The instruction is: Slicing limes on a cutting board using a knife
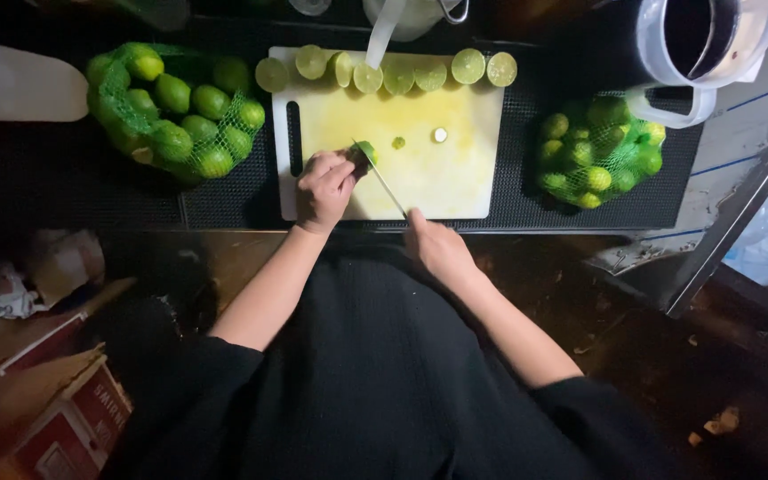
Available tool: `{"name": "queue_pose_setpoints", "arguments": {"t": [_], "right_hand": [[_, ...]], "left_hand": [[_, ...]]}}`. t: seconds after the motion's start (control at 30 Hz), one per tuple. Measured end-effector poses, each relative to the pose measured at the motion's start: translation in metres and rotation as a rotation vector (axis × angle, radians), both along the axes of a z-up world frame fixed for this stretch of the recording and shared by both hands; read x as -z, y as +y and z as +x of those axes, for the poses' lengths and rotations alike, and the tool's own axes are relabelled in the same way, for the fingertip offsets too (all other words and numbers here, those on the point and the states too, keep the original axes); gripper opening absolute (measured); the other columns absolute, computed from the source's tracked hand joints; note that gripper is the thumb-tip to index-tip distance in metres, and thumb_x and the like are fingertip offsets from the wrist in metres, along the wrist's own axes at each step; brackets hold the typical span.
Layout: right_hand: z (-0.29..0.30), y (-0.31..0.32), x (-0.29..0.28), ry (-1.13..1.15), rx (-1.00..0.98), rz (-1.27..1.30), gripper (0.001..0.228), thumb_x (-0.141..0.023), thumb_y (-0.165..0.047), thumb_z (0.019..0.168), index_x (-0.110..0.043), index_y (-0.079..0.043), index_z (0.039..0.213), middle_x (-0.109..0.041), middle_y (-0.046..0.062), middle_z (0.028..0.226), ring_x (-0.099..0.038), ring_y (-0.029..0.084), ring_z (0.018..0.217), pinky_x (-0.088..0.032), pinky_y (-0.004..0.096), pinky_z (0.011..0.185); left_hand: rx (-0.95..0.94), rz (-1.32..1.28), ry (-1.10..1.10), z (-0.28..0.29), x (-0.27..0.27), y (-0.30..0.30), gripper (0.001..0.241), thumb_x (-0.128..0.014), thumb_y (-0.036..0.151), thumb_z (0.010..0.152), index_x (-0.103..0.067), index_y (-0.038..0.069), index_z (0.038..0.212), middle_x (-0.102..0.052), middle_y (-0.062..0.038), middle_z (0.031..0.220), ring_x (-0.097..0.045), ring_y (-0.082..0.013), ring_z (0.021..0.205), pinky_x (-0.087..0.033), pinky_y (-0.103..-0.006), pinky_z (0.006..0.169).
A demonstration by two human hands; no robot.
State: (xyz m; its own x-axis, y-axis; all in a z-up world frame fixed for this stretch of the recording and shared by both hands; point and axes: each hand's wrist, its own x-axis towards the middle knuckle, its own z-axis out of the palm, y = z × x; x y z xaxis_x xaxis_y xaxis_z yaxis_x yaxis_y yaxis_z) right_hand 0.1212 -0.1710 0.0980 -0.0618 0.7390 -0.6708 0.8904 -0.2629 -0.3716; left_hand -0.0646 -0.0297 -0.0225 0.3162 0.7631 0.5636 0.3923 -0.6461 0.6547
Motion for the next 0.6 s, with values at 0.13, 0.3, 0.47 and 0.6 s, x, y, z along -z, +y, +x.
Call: {"name": "queue_pose_setpoints", "arguments": {"t": [0.13,0.3,0.47,0.6], "right_hand": [[-0.016,0.032,0.026,0.027,0.069,0.031,0.039,-0.044,-0.019,0.099,-0.035,-0.008,0.135,-0.068,0.028,0.091,-0.070,0.055,0.088,-0.056,0.062,0.078],[-0.001,-0.003,0.024,-0.010,-0.004,-0.094,0.032,-0.042,-0.028,0.098,-0.037,-0.013,0.125,-0.069,0.027,0.093,-0.072,0.054,0.089,-0.056,0.062,0.080],[0.014,-0.030,0.014,-0.113,-0.082,0.141,0.028,-0.044,-0.017,0.098,-0.042,-0.011,0.125,-0.069,0.018,0.091,-0.074,0.042,0.083,-0.061,0.053,0.073],[0.023,-0.041,-0.010,-0.030,0.179,0.026,0.037,-0.045,-0.016,0.097,-0.041,-0.013,0.134,-0.070,0.026,0.087,-0.071,0.053,0.086,-0.057,0.063,0.078]], "left_hand": [[0.003,-0.032,-0.026,0.003,-0.009,-0.002,0.027,-0.091,0.018,0.080,-0.083,0.015,0.105,-0.072,-0.002,0.098,-0.073,-0.0239,0.096,-0.063,-0.0380,0.083],[-0.142,-0.238,-0.196,0.001,0.001,0.002,0.024,-0.086,0.007,0.088,-0.080,0.009,0.111,-0.071,-0.008,0.103,-0.072,-0.0253,0.097,-0.061,-0.0397,0.083],[-0.091,-0.223,-0.094,-0.008,-0.040,0.006,0.030,-0.069,-0.002,0.088,-0.075,0.006,0.117,-0.070,-0.010,0.121,-0.069,-0.0312,0.112,-0.057,-0.0452,0.095],[-0.012,-0.194,-0.019,0.010,-0.034,0.011,0.050,-0.072,0.012,0.083,-0.062,0.000,0.130,-0.063,-0.017,0.130,-0.061,-0.0347,0.125,-0.049,-0.0478,0.105]]}}
